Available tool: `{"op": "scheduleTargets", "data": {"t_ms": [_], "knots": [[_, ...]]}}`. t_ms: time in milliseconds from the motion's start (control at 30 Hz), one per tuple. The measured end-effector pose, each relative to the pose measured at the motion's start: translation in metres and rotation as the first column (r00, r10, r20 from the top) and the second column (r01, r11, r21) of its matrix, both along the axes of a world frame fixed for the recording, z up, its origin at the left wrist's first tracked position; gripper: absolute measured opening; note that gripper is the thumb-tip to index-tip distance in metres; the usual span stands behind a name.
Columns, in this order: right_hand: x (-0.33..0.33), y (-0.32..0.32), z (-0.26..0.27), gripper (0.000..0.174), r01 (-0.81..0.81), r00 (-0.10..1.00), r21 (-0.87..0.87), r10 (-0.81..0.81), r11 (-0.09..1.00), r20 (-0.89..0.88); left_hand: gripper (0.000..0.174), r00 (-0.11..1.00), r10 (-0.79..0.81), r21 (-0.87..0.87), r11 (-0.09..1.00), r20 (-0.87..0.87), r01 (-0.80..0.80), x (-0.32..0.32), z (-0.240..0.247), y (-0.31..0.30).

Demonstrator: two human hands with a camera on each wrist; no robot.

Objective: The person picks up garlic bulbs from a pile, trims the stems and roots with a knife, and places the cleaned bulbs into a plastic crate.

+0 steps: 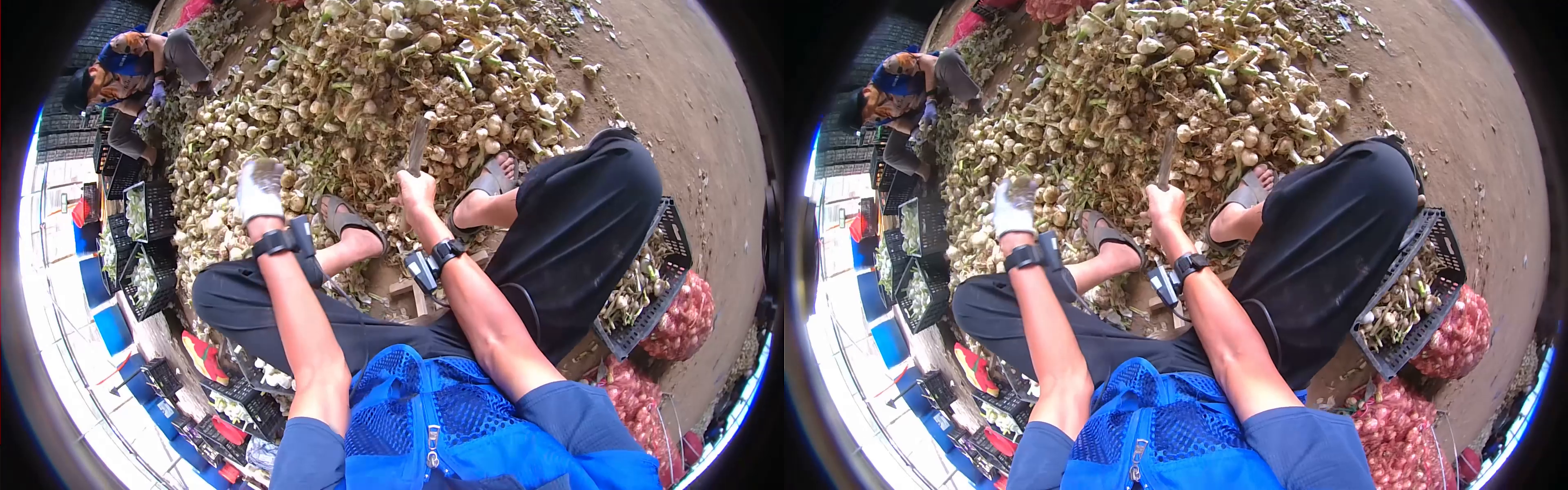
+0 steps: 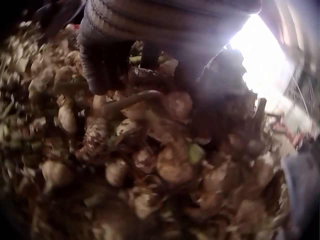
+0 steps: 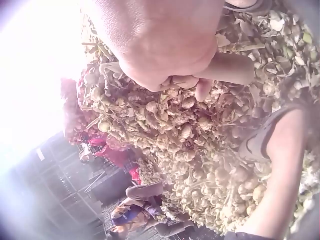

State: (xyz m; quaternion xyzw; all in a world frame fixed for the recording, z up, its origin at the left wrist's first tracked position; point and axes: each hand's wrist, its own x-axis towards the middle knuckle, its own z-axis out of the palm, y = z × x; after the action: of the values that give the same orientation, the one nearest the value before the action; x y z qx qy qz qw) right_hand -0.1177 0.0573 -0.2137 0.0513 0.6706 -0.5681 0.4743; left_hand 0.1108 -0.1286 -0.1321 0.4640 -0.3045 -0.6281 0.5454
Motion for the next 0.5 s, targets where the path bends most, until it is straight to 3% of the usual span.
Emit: {"op": "scheduleTargets", "data": {"t_ms": [33,67,133,200,267,300,333,400,433,467,500], "knots": [[0.0,-0.001,0.0,0.018,0.015,1.0,-0.007,-0.015,1.0,0.015,0.028,0.999,0.032,0.153,0.987,0.043,-0.038,-0.026,-0.005,-0.001],[0.0,-0.001,-0.002,0.018,0.02,1.0,0.007,-0.02,1.0,0.022,0.032,0.956,-0.137,0.052,0.99,0.261,0.128,-0.04,-0.016,0.002],[-0.001,-0.004,-0.007,0.017,0.013,1.0,-0.001,-0.013,1.0,-0.02,0.031,0.914,-0.198,0.132,0.978,0.355,0.161,-0.081,-0.03,0.001],[-0.003,-0.005,-0.009,0.017,0.027,1.0,0.01,-0.027,1.0,-0.008,0.033,0.738,-0.335,0.115,0.936,0.586,0.334,-0.105,-0.059,-0.014],[-0.008,-0.005,-0.016,0.016,0.043,0.999,0.023,-0.043,0.999,0.0,0.033,0.615,-0.332,0.046,0.901,0.715,0.432,-0.123,-0.097,-0.034],[-0.01,-0.004,-0.021,0.016,0.032,0.999,0.041,-0.032,0.999,0.013,0.037,0.487,-0.269,0.032,0.897,0.831,0.441,-0.131,-0.111,-0.043],[-0.012,-0.004,-0.022,0.016,0.02,0.999,0.059,-0.022,0.998,0.027,0.048,0.477,-0.289,0.06,0.897,0.83,0.438,-0.138,-0.118,-0.048],[-0.015,-0.003,-0.024,0.017,0.047,0.998,0.061,-0.049,0.997,0.026,0.059,0.231,-0.142,-0.006,0.841,0.962,0.541,-0.146,-0.143,-0.065],[-0.016,-0.003,-0.027,0.017,0.063,0.997,0.056,-0.065,0.996,0.04,0.068,0.166,-0.184,0.054,0.81,0.969,0.583,-0.154,-0.135,-0.064],[-0.016,-0.002,-0.03,0.017,0.079,0.995,0.051,-0.082,0.996,0.053,0.068,0.161,-0.197,0.067,0.807,0.967,0.586,-0.16,-0.132,-0.061],[-0.017,-0.002,-0.032,0.017,0.083,0.995,0.063,-0.086,0.995,0.055,0.068,0.078,-0.161,0.091,0.827,0.984,0.554,-0.166,-0.129,-0.059]]}}
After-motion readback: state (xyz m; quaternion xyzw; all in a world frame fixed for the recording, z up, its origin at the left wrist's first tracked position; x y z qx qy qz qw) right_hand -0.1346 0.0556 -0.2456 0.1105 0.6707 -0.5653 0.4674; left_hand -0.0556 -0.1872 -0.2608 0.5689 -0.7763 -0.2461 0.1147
